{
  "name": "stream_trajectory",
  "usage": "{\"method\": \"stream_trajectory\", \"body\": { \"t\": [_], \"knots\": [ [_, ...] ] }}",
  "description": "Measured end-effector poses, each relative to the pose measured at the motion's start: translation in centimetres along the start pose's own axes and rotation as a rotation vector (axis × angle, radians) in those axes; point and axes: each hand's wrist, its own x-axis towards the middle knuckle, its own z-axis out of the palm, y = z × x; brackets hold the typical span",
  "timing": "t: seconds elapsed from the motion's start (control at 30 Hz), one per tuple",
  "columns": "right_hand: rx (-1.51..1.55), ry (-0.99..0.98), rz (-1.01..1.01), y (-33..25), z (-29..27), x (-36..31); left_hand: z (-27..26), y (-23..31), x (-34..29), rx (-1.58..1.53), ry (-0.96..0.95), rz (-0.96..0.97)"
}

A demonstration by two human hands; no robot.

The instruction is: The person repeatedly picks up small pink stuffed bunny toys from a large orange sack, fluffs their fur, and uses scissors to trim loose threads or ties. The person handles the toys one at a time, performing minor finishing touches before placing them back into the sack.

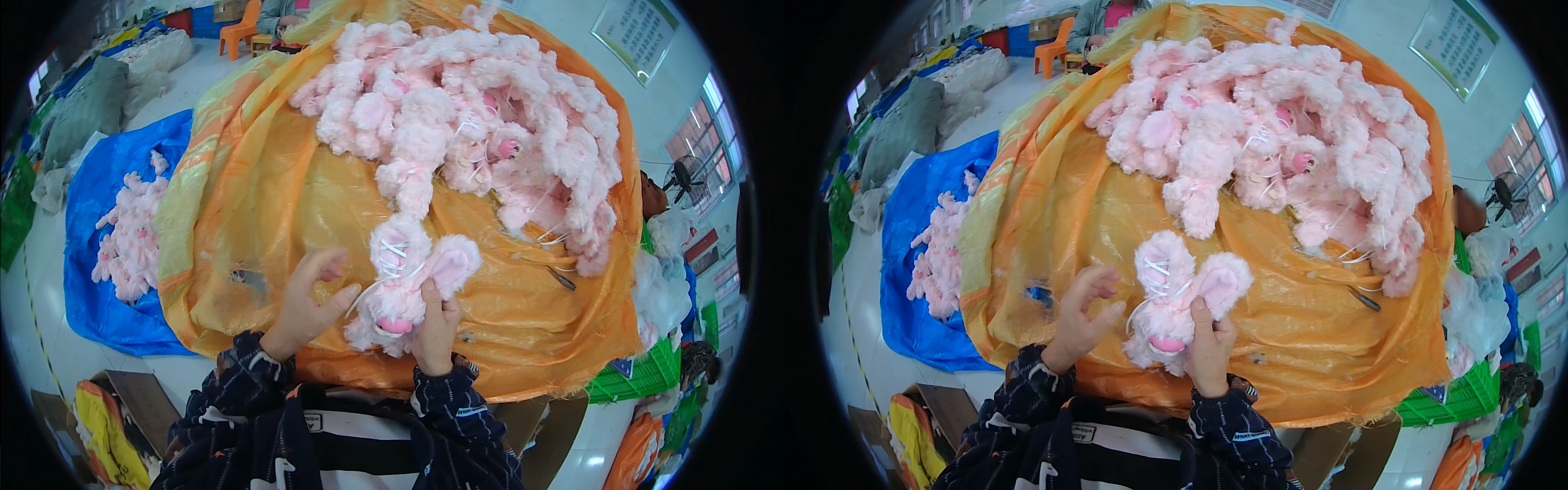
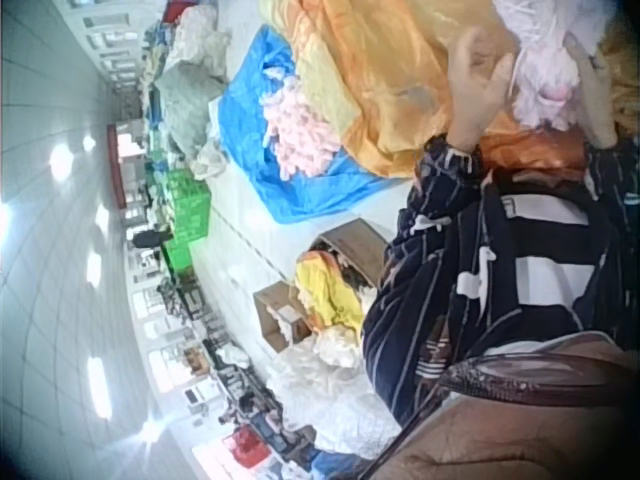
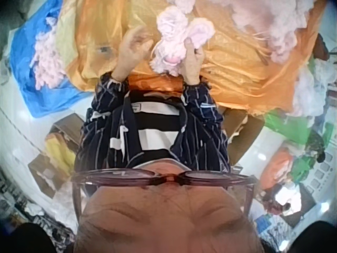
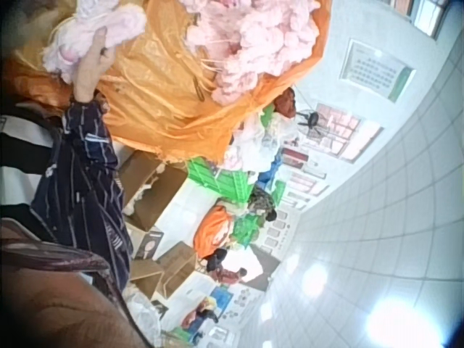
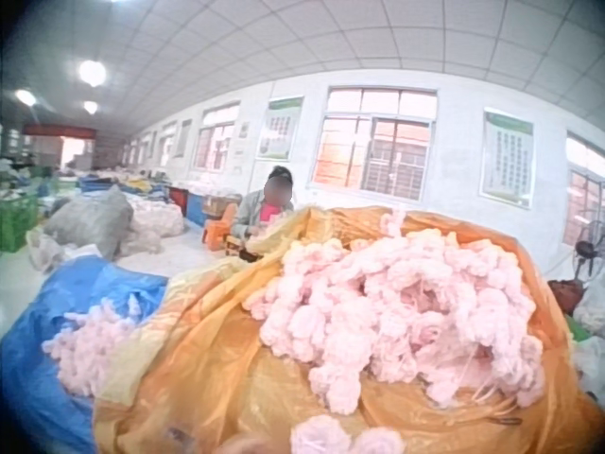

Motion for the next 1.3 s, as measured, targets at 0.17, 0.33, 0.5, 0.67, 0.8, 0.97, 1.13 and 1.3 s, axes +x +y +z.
{"method": "stream_trajectory", "body": {
  "t": [0.17, 0.33, 0.5, 0.67, 0.8, 0.97, 1.13, 1.3],
  "knots": [
    [-0.032, -0.02, 0.013, 0.7, -0.4, 0.1, 0.4, 1.3, -0.1, 0.419, -0.145, 0.267],
    [-0.051, -0.019, 0.042, 0.8, -0.6, 0.2, 0.1, -0.3, -0.1, 0.35, -0.228, 0.066],
    [-0.008, -0.04, 0.082, 1.0, -0.7, 0.3, 0.2, 0.1, 0.6, 0.512, 0.059, 0.39],
    [-0.006, -0.049, 0.091, 1.0, -0.5, 0.2, 0.7, 0.6, 0.5, 0.465, -0.055, 0.361],
    [-0.018, -0.051, 0.1, 1.0, -0.5, 0.1, 0.8, 1.2, 1.3, 0.531, -0.047, 0.449],
    [-0.011, -0.086, 0.142, 1.3, -0.7, 0.0, 2.4, 0.7, 2.1, 0.117, 0.069, 0.056],
    [-0.021, -0.117, 0.161, 1.8, -1.0, 0.1, 1.9, -1.2, 2.2, -0.587, -0.285, -0.35],
    [0.022, -0.074, 0.162, 1.4, 0.1, -0.2, 2.1, -1.7, 2.2, -0.461, -0.286, -0.385]
  ]
}}
